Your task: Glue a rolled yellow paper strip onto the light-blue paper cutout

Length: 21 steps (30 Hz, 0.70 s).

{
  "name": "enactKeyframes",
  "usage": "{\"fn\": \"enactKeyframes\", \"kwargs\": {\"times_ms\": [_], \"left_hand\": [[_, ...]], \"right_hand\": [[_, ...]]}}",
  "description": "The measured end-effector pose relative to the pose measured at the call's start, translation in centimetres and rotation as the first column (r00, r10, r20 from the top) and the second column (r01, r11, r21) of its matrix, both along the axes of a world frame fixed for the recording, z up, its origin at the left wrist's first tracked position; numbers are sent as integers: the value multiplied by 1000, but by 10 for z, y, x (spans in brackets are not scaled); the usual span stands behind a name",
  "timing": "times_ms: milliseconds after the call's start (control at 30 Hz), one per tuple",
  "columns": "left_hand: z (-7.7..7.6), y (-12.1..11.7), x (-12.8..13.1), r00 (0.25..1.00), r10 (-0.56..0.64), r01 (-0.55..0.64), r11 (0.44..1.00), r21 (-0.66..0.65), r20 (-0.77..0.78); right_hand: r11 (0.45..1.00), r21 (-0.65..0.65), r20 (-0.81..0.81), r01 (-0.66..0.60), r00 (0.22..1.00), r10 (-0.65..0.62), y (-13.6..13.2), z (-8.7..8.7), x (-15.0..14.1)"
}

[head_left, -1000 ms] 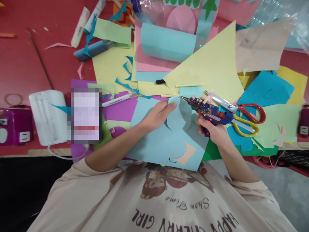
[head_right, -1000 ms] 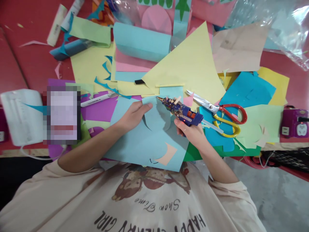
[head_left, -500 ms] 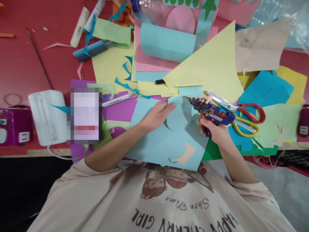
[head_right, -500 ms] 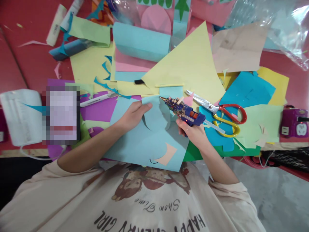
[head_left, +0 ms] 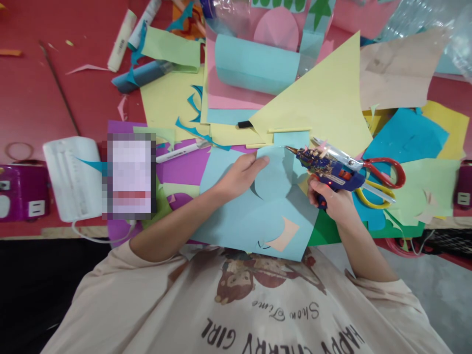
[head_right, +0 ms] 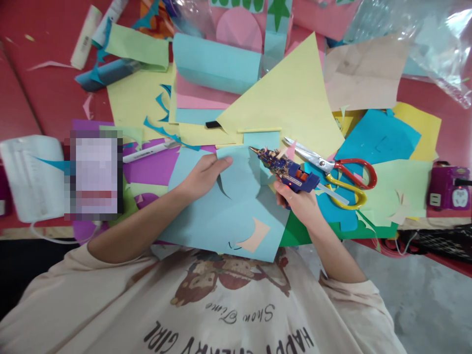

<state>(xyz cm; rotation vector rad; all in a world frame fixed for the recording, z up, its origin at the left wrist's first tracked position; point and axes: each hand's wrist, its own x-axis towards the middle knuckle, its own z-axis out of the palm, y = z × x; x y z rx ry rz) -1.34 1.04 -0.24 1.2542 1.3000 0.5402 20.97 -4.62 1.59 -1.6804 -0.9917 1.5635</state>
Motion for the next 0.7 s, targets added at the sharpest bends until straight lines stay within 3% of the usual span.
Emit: {"fn": "enactKeyframes", "kwargs": {"times_ms": [700], "left_hand": [[-2, -1, -1, 1000, 12, -11, 1000, -6, 5]], "right_hand": [[998, 19, 3, 67, 998, -67, -3, -2, 8]]}}
